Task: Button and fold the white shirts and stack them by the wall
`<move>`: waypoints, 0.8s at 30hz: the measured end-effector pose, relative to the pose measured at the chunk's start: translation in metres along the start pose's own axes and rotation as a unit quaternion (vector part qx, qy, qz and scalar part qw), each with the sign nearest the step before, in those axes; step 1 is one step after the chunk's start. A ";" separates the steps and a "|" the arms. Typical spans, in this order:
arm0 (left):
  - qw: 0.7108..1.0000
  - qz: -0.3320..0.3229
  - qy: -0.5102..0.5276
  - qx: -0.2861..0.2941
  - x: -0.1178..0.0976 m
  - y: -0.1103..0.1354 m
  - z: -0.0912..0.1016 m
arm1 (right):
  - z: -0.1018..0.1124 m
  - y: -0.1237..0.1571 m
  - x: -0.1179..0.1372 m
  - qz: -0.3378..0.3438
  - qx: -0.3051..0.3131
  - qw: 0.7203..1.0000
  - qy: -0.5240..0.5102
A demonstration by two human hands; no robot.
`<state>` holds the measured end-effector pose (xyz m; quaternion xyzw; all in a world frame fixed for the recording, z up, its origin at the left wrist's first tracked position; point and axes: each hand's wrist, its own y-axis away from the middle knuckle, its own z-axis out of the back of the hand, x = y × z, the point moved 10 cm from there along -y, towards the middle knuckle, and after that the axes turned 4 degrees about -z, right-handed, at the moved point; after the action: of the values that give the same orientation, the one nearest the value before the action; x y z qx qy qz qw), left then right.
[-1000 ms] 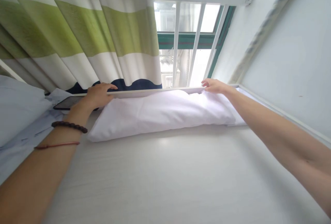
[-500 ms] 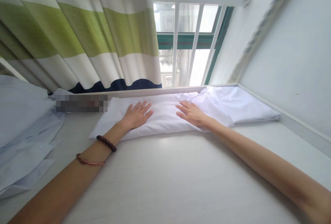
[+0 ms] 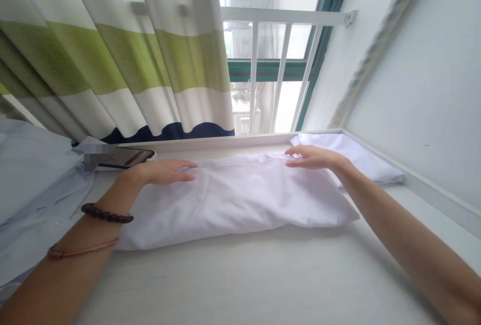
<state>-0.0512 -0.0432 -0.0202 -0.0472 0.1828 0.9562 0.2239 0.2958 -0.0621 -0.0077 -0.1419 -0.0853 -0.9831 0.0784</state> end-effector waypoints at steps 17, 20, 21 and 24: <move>0.999 0.032 0.034 -0.001 0.038 0.007 0.007 | 0.006 -0.011 -0.044 -0.065 0.056 0.994 -0.066; 0.998 0.026 0.026 -0.041 0.040 0.017 0.020 | 0.034 -0.013 -0.040 -0.029 -0.075 0.991 -0.109; 0.997 0.025 0.041 -0.054 0.042 0.020 0.024 | 0.041 -0.013 -0.040 -0.021 -0.107 0.986 -0.127; 0.988 0.027 0.130 -0.080 0.052 0.032 0.033 | 0.055 -0.014 -0.040 0.000 -0.163 0.969 -0.185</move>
<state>-0.1119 -0.0359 0.0123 -0.1842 0.1341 0.9591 0.1678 0.3456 -0.0329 0.0304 -0.3318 0.0634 -0.9405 0.0370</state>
